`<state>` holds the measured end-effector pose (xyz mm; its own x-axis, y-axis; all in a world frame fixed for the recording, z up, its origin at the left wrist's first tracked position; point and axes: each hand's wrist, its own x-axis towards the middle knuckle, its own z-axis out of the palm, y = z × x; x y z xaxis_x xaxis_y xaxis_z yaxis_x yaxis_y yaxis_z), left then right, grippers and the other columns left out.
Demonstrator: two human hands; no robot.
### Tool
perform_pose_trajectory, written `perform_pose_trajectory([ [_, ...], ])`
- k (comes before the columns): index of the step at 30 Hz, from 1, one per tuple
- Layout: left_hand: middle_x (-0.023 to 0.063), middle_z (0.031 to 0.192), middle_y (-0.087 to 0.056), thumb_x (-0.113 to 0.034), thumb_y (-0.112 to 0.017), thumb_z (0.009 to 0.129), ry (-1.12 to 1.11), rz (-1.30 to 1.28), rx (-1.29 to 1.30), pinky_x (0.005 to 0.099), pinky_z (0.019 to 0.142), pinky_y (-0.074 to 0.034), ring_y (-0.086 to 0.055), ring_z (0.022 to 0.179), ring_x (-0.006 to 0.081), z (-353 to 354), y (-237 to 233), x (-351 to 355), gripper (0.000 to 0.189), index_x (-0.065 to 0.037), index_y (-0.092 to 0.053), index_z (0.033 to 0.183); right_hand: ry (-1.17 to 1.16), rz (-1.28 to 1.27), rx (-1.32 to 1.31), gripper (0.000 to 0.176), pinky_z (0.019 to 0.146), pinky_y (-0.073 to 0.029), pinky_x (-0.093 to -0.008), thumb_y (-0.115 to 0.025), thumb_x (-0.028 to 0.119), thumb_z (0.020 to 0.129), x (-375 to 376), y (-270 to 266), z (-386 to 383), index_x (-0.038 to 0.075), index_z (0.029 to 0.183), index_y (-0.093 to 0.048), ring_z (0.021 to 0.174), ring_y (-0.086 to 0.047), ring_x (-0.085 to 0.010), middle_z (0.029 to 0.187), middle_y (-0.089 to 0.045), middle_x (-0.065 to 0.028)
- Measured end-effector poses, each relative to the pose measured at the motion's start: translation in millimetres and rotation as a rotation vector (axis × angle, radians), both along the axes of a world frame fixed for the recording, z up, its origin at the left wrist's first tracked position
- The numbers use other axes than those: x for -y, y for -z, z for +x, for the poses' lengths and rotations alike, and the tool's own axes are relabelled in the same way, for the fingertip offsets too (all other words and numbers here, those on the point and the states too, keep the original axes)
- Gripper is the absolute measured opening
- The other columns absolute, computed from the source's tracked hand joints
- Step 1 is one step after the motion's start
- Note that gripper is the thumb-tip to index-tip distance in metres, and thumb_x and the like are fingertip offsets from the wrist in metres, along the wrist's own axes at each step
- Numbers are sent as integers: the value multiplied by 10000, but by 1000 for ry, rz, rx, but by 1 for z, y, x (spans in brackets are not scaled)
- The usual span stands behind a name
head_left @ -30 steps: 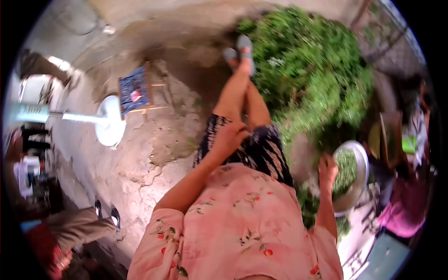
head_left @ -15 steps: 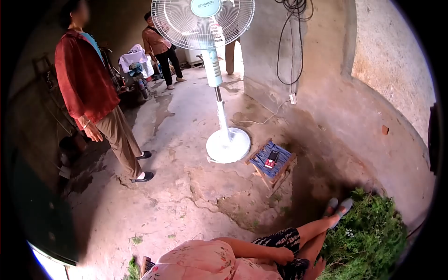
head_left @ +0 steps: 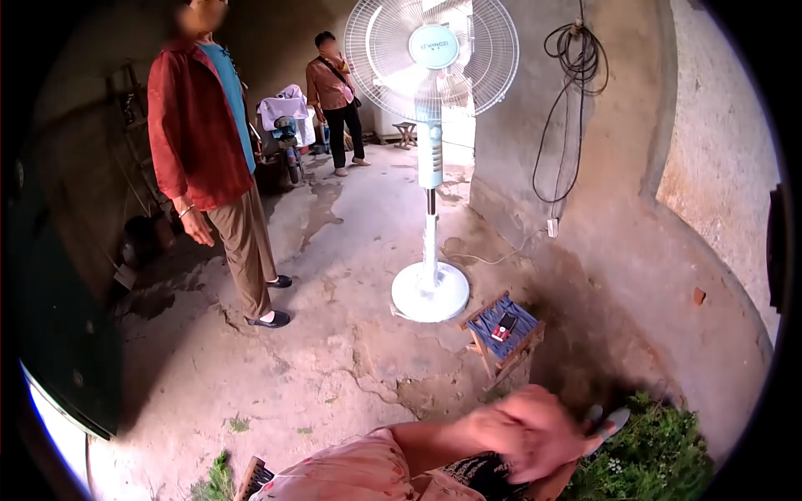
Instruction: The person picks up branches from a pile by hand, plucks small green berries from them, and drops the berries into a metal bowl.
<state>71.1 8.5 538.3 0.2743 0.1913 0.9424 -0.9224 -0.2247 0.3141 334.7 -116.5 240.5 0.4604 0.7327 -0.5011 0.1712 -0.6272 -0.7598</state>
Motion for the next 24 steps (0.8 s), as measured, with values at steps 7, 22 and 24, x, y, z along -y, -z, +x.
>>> perform_pose_trajectory([
  [7, 91, 890, -601, -242, -571, 839, -381, -135, -784, 305, 736, -430, -559, 834, 193, 81, 157, -4, 325, 15, -568, 1038, -4, 47, 61, 620, 609, -376, -351, -597, 282, 796, 4, -25, -17, 84, 1321, -334, 742, -424, -240, 1121, -463, -128],
  [22, 191, 882, -617, -126, -653, 745, -758, 79, -1240, 341, 673, -494, -617, 802, 324, 98, 248, 13, 283, -24, -602, 1005, -279, 232, 776, 468, 929, -349, -459, -687, 131, 683, 54, 36, 11, 85, 1126, -539, 1183, -348, -394, 1300, -362, -209],
  [24, 168, 788, -611, -194, -631, 764, -918, 125, -1079, 412, 597, -475, -593, 723, 352, 103, 263, -4, 274, -58, -583, 998, -251, 262, 746, 450, 935, -349, -446, -681, 103, 685, 61, 32, 9, 61, 1110, -540, 1172, -358, -395, 1305, -355, -213],
])
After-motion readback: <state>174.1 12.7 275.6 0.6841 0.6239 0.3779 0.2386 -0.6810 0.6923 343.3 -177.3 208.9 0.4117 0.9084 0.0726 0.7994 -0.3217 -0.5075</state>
